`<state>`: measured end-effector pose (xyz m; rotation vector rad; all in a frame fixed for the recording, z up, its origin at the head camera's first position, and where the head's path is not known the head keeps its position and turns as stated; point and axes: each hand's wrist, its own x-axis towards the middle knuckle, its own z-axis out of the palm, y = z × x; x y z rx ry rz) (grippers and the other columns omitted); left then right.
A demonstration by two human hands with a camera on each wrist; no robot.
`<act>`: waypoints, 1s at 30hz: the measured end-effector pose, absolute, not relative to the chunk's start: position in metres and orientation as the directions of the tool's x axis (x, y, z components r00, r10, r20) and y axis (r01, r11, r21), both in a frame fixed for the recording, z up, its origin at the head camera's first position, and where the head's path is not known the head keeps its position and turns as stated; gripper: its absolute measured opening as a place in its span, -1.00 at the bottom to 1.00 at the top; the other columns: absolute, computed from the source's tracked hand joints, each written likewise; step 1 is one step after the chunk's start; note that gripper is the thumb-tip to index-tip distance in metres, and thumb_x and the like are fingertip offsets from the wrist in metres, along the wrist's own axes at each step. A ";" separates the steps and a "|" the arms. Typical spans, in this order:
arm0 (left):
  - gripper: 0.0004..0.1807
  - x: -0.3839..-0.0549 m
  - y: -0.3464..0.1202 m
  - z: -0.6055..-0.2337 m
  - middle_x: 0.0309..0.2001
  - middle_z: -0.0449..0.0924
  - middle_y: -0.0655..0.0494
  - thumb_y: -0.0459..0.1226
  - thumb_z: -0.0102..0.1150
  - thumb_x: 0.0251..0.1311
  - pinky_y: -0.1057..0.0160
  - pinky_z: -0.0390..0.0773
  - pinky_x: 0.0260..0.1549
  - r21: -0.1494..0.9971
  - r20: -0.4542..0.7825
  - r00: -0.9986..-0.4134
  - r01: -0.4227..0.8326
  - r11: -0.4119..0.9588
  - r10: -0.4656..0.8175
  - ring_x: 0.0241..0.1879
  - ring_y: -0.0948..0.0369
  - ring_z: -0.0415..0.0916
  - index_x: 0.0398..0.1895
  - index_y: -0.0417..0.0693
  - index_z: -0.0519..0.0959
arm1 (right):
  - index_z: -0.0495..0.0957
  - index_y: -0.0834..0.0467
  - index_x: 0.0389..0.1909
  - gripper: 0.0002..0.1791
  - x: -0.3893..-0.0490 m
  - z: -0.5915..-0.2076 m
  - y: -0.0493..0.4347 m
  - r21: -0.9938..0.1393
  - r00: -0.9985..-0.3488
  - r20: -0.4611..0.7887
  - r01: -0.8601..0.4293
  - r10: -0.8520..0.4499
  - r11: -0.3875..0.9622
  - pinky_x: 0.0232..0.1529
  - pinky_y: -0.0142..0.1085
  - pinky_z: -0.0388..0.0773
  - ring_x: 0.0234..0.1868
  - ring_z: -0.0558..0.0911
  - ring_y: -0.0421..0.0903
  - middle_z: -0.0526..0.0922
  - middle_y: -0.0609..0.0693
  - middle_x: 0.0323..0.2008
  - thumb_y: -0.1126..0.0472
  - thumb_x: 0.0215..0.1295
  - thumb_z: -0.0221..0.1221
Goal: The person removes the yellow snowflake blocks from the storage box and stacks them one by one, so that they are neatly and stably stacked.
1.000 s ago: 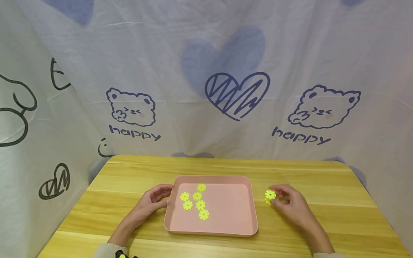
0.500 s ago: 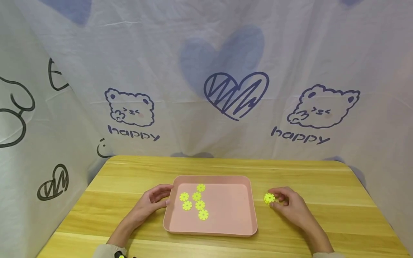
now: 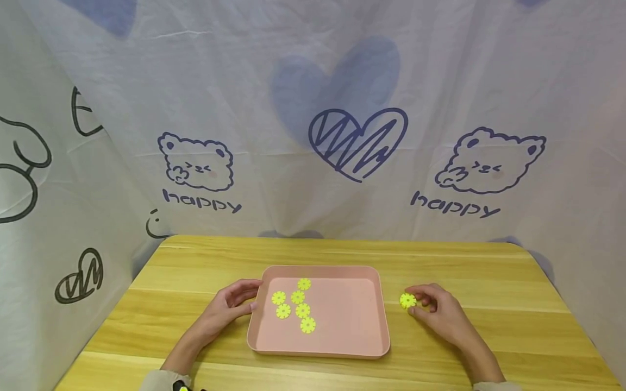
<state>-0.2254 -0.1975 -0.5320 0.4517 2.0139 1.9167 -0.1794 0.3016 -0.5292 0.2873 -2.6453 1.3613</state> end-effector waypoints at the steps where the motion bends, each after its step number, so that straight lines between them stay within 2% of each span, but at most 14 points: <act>1: -0.44 -0.225 -0.198 -0.532 0.42 0.40 -0.15 -0.38 0.28 0.38 0.30 0.47 0.27 0.999 -0.017 -0.898 0.005 0.049 0.440 0.42 -0.06 0.34 0.42 -0.22 0.40 | 0.69 0.27 0.01 -0.63 -0.179 -0.529 0.302 -0.786 -0.970 0.221 -0.238 -0.100 0.571 -0.38 -0.42 0.49 -0.31 0.49 -0.27 0.62 0.04 -0.21 0.38 0.15 0.45; 30: -0.43 -0.226 -0.197 -0.532 0.40 0.42 -0.18 -0.39 0.29 0.36 0.30 0.48 0.26 0.998 -0.023 -0.903 0.002 0.058 0.430 0.40 -0.08 0.36 0.41 -0.25 0.39 | 0.70 0.25 0.02 -0.65 -0.180 -0.530 0.302 -0.784 -0.978 0.183 -0.206 -0.100 0.586 -0.37 -0.42 0.45 -0.30 0.46 -0.26 0.62 0.03 -0.21 0.37 0.19 0.43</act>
